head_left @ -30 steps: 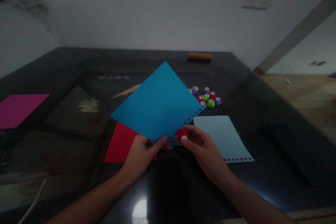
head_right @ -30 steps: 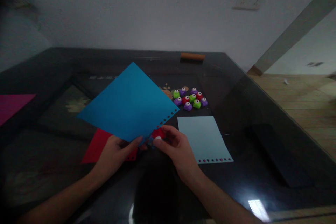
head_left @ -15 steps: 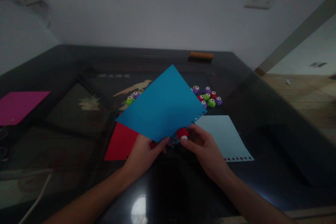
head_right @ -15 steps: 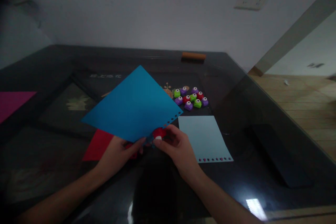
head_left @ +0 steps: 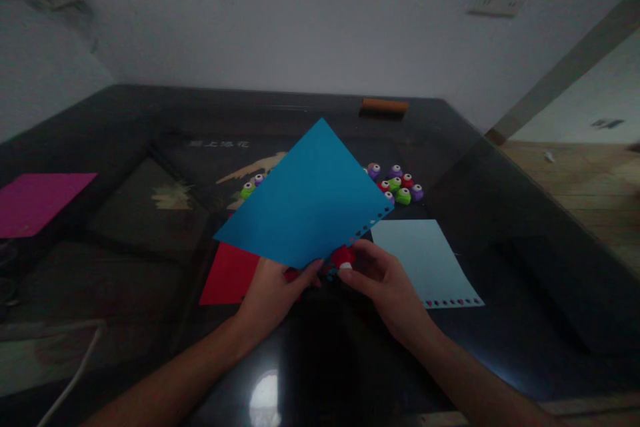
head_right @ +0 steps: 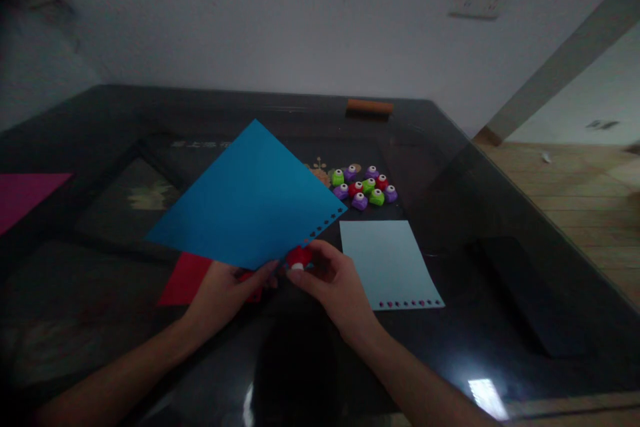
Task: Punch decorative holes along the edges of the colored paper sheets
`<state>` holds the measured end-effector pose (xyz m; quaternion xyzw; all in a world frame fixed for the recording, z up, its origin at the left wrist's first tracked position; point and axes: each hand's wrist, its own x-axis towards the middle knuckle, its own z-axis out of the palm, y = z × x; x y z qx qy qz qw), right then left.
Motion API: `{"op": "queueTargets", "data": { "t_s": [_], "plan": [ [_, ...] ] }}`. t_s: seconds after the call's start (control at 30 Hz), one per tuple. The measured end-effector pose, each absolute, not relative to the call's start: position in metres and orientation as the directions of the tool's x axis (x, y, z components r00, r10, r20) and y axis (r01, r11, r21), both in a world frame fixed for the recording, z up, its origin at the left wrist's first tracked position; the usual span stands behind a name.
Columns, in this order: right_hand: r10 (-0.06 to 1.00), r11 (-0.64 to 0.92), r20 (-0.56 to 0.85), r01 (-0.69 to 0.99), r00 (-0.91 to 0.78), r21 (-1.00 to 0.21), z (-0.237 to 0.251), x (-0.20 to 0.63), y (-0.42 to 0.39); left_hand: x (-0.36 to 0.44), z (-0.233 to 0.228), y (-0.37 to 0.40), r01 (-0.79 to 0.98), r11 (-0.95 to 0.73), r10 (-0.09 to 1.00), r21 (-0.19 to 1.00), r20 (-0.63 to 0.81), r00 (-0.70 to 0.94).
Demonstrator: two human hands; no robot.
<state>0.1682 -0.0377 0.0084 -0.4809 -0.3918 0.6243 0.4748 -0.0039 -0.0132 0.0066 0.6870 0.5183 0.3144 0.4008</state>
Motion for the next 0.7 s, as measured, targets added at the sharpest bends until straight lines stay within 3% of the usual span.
{"op": "queueTargets", "data": {
  "t_s": [0.7],
  "plan": [
    [0.976, -0.215, -0.201, -0.236, -0.083, -0.948, 0.0068, 0.1618, -0.0393, -0.0021, 0.0032, -0.0188, 0.577, -0.119, 0.970, 0.808, -0.029, 0.240]
  ]
}}
